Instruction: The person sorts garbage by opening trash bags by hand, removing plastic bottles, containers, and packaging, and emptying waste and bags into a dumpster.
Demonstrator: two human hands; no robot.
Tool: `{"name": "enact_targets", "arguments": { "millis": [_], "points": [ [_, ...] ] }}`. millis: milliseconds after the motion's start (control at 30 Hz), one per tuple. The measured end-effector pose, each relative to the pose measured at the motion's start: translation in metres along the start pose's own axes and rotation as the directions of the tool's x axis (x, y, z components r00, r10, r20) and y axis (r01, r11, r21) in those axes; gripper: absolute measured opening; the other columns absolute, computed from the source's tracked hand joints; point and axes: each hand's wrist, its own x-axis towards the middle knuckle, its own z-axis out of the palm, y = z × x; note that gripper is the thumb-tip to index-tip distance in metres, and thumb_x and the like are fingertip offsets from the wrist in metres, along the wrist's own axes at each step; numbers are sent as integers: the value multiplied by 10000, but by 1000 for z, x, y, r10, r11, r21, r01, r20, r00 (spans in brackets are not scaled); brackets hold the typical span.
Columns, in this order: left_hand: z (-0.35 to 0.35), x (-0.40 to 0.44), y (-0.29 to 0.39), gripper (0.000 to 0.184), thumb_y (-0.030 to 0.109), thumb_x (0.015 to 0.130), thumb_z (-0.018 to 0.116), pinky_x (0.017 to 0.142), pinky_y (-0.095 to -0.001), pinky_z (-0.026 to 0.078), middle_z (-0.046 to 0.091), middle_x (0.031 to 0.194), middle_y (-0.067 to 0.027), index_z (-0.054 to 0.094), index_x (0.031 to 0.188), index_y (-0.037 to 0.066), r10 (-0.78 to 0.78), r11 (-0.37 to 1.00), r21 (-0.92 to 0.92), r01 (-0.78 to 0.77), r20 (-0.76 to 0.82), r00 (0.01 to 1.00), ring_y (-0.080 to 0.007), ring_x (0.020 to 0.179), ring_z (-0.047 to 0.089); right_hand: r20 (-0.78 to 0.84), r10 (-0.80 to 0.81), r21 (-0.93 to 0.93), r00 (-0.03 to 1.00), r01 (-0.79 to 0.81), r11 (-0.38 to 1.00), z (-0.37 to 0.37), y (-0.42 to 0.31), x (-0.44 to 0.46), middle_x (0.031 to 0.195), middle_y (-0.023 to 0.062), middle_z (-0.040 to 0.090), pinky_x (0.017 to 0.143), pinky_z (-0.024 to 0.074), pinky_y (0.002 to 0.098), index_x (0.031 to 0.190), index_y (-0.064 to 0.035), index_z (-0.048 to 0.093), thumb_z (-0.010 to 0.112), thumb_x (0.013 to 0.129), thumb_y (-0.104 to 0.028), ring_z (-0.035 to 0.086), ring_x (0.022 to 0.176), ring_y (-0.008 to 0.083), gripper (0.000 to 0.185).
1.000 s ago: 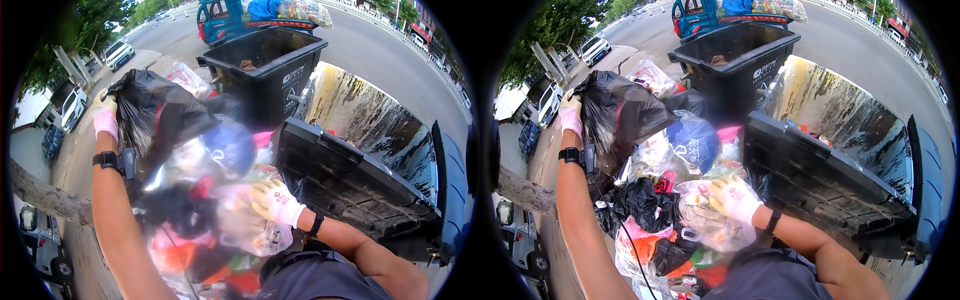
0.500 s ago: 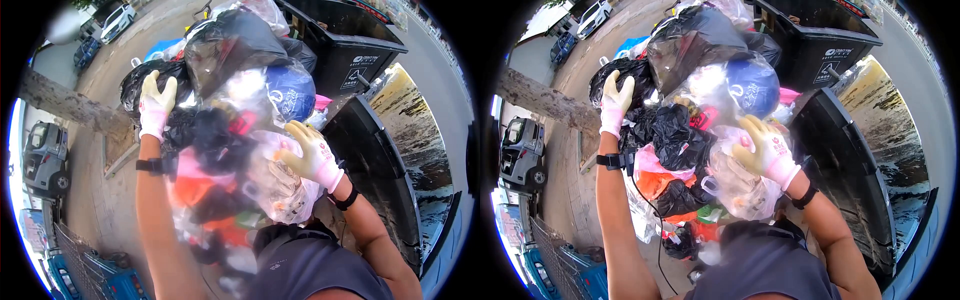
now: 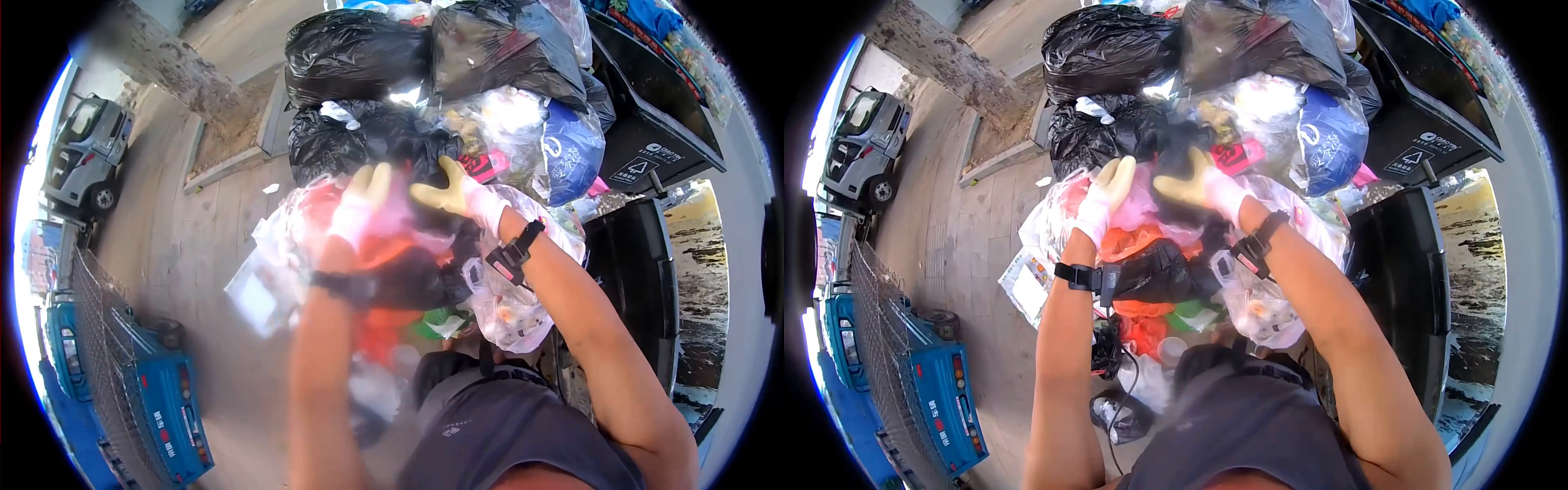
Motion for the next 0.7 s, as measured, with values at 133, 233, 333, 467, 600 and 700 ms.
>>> {"name": "enact_targets", "arguments": {
  "millis": [133, 233, 333, 467, 600, 700],
  "points": [
    [43, -15, -12, 715, 171, 947, 713, 1089, -493, 505, 577, 1443, -275, 395, 1573, 36, 613, 790, 135, -598, -131, 779, -494, 1305, 571, -57, -312, -228, 948, 292, 929, 35, -14, -18, 1507, 257, 473, 1230, 337, 519, 1545, -39, 356, 809, 777, -505, 428, 1415, 504, 1006],
    [42, -7, 17, 554, 407, 980, 664, 1043, -489, 526, 635, 1345, -302, 565, 1359, 16, 359, 929, -123, -350, 56, 932, -447, 1257, 626, 18, -372, -428, 928, 344, 836, 57, 20, 15, 1482, 271, 509, 1193, 384, 503, 1485, -35, 425, 793, 819, -471, 472, 1384, 499, 877],
    [52, -17, 60, 573, 620, 990, 533, 908, -522, 537, 771, 975, -207, 700, 1126, 89, 39, 981, 188, -49, 59, 998, -413, 1011, 720, -149, -407, -333, 901, 342, 879, 72, 70, 31, 1469, 249, 550, 1174, 417, 455, 1526, -15, 424, 804, 839, -455, 523, 1396, 397, 900],
    [36, -56, 82, 514, 505, 995, 528, 954, -525, 523, 755, 1071, -249, 747, 1134, 61, 254, 928, 306, -215, -94, 963, -460, 1052, 707, -152, -96, -162, 984, 71, 984, 51, 45, 19, 1437, 229, 620, 1089, 493, 363, 1572, -30, 418, 718, 951, -209, 622, 1271, 275, 712],
    [-11, -60, 84, 334, 394, 986, 604, 909, -484, 510, 774, 995, -135, 737, 968, 88, 224, 973, -15, -230, -162, 961, -352, 919, 716, -438, -162, -279, 884, 38, 959, 23, 88, 52, 953, 181, 765, 834, 579, 454, 1127, -15, 688, 585, 991, -117, 745, 883, 366, 198],
    [-47, -48, 63, 290, 327, 966, 635, 989, -497, 485, 765, 1070, -145, 760, 1069, 87, 213, 963, 238, -125, -397, 893, -343, 995, 714, -211, -535, -888, 818, 68, 454, -38, 114, 53, 834, 163, 749, 702, 563, 444, 904, -39, 711, 540, 1012, -190, 744, 779, 333, 253]
  ]
}}
